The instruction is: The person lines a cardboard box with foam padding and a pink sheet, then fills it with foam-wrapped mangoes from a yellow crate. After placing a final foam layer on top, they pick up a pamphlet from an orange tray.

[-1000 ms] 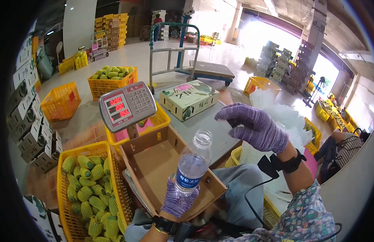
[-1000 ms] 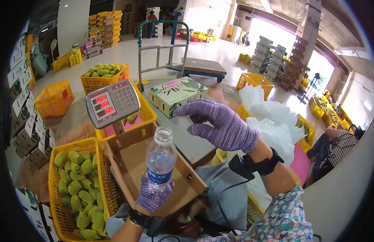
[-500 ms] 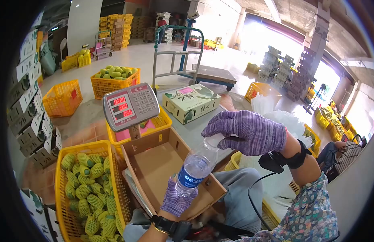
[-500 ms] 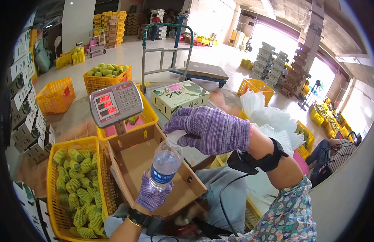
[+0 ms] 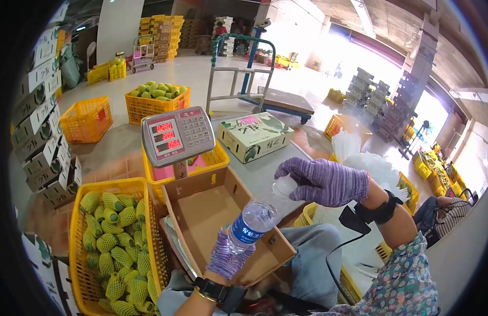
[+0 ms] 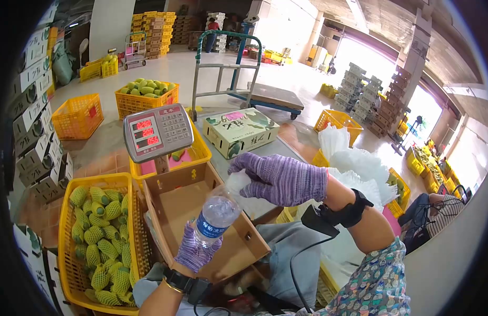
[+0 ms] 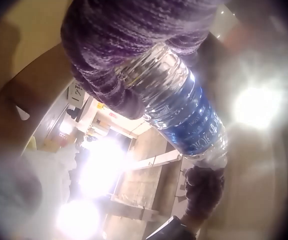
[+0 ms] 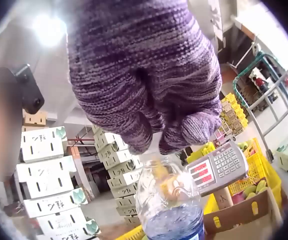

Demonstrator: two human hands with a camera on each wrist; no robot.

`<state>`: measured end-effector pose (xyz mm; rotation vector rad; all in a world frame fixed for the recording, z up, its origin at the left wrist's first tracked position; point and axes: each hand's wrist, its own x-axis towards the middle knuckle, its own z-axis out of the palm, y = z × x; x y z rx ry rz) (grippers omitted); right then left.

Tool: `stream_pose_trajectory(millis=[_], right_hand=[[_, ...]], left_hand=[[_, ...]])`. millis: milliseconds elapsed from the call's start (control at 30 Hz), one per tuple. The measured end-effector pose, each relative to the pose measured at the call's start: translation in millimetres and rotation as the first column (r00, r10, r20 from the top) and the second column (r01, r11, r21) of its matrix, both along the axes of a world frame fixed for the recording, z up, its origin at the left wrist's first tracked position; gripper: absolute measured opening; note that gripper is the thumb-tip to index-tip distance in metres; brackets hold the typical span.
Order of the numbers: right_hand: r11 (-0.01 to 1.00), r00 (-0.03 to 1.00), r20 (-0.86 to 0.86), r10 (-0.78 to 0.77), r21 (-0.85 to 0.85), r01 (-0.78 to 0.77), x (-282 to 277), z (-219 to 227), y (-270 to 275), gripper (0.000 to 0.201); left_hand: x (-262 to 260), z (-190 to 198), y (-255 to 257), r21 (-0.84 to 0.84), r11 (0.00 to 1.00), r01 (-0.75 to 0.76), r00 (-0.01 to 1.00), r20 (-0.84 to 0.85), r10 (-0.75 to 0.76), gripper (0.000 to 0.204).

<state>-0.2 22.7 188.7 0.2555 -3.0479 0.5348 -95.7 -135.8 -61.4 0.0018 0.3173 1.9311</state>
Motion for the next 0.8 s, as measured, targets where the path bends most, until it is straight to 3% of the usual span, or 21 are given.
stream_pose_trajectory(millis=[100,133,167,200,233,267,333,400,433,467,533,567,600,633,700,767,800], right_hand=[[0.975,0.980,-0.001,-0.200,0.096,0.200,4.1,-5.2,-8.1,0.036],[0.977,0.981,0.007,-0.192,0.097,0.191,6.0,-8.6,-11.7,0.036],[0.946,0.953,-0.035,-0.300,0.116,0.302,8.4,-12.9,-14.8,0.037],[0.905,0.915,-0.080,-0.396,0.130,0.404,10.2,-17.9,-17.3,0.037],[0.922,0.914,-0.174,-0.365,0.071,0.382,13.1,-28.1,-12.6,0.035],[0.932,0.926,-0.162,-0.341,0.068,0.356,14.7,-31.4,-11.2,0.035],[0.920,0.906,-0.159,-0.393,-0.070,0.386,13.8,-36.4,-10.7,0.033],[0.918,0.895,-0.202,-0.397,-0.074,0.390,14.4,-40.3,-19.0,0.028],[0.911,0.872,-0.265,-0.412,-0.115,0.396,14.4,-40.1,-21.9,0.026],[0.904,0.846,-0.320,-0.427,-0.162,0.396,14.2,-38.0,-25.7,0.024],[0.950,0.841,-0.446,-0.306,-0.090,0.299,20.1,-16.9,-45.4,0.024],[0.964,0.852,-0.452,-0.264,-0.098,0.246,27.3,-9.5,-49.4,0.027],[0.985,0.874,-0.465,-0.141,0.023,0.171,32.6,-0.8,-56.5,0.028],[0.986,0.850,-0.525,0.048,0.159,0.043,33.3,-0.9,-62.1,0.030],[0.983,0.909,-0.382,0.167,0.136,-0.123,32.2,-2.2,-79.0,0.029],[0.946,0.934,-0.158,0.322,0.106,-0.308,28.8,-11.3,-94.9,0.030],[0.908,0.910,-0.044,0.412,0.103,-0.406,29.3,-12.7,-104.2,0.030]], left_hand=[[-0.6,-1.6,-0.8,-0.018,0.999,-0.028,0.999,0.017,0.028,0.055],[-2.4,-15.8,6.0,-0.101,0.970,-0.222,0.927,-0.332,0.177,0.052],[-3.0,-27.2,7.7,-0.115,0.898,-0.425,0.719,-0.645,0.258,0.048],[-2.2,-18.2,3.0,-0.123,0.889,-0.442,0.721,-0.638,0.270,0.048],[-2.0,1.5,-1.7,-0.115,0.883,-0.456,0.814,-0.454,0.361,0.046],[-4.6,13.8,-5.4,-0.108,0.873,-0.475,0.863,-0.249,0.439,0.043],[-11.2,9.8,-7.2,-0.058,0.882,-0.469,0.857,-0.272,0.438,0.042],[-7.3,1.9,-0.5,0.052,0.731,-0.680,0.481,-0.721,0.499,0.050],[-5.4,15.0,-6.0,0.066,0.854,-0.517,0.806,-0.297,0.511,0.052],[-4.0,17.3,-6.6,0.040,0.833,-0.552,0.791,-0.292,0.538,0.052],[-5.4,19.2,-12.9,0.084,0.932,-0.352,0.811,-0.470,0.349,0.058],[-9.5,28.5,-19.9,0.064,0.916,-0.395,0.800,-0.466,0.378,0.058],[-13.3,43.0,-28.7,0.153,0.950,-0.273,0.467,-0.842,0.270,0.060],[-11.3,56.3,-40.1,0.140,0.981,-0.131,-0.012,-0.990,0.140,0.062],[21.7,88.7,-61.8,0.142,0.962,-0.232,-0.044,-0.990,0.136,0.060],[59.2,116.2,-79.2,0.211,0.936,-0.281,-0.001,-0.976,0.219,0.054],[77.3,133.8,-88.9,0.083,0.950,-0.301,0.114,-0.986,0.122,0.052]])
